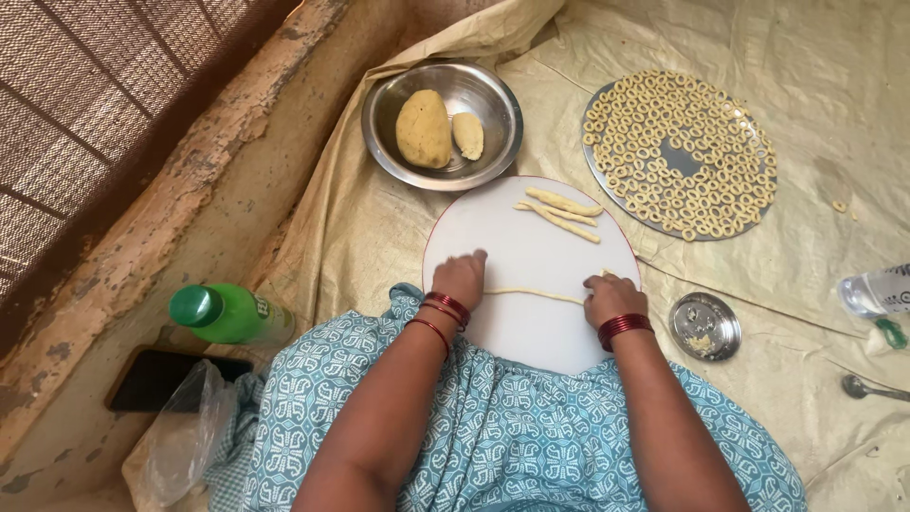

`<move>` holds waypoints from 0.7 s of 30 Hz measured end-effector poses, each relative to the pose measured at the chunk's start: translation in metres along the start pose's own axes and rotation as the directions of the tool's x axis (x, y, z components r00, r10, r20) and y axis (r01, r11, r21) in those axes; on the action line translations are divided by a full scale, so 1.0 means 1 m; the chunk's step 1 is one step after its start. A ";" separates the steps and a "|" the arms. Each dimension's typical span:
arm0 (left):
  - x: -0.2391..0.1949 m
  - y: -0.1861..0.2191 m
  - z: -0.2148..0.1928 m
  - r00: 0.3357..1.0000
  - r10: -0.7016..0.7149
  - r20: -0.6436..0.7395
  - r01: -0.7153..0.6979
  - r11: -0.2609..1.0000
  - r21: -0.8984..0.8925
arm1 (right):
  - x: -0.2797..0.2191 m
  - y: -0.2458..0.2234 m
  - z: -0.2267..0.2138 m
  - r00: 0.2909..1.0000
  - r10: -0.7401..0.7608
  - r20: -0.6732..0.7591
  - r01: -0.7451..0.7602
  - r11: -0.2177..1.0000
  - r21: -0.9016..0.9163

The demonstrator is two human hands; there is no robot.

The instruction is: The person rolls small pieces of dough into thin ropes on a white board, then joins the ends to form small rings. The finished rings are placed onto a nearby metal tray.

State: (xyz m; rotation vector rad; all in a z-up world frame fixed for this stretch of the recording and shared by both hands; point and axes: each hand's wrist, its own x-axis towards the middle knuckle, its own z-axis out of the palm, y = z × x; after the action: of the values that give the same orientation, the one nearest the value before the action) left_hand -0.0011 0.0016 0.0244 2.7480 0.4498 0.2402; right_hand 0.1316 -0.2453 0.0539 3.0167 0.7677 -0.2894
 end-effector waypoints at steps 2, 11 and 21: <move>-0.001 0.009 -0.037 0.990 0.023 -0.137 -0.023 1.000 0.003 | -0.006 -0.012 0.007 0.979 -0.174 -0.107 0.183 0.980 0.081; -0.059 0.069 -0.234 0.833 0.014 -0.553 -0.139 0.973 -0.184 | -0.065 -0.119 0.029 0.882 -0.339 0.328 0.410 0.895 -0.176; -0.029 0.013 -0.204 0.930 -0.261 -0.259 0.199 0.949 -0.243 | -0.068 -0.129 0.055 0.939 -0.252 0.234 0.293 0.943 -0.160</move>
State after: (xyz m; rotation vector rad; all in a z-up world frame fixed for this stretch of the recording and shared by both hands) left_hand -0.0687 0.0428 0.2147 2.4291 0.7721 0.5963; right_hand 0.0024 -0.1671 0.0163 2.6421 1.1228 -0.4981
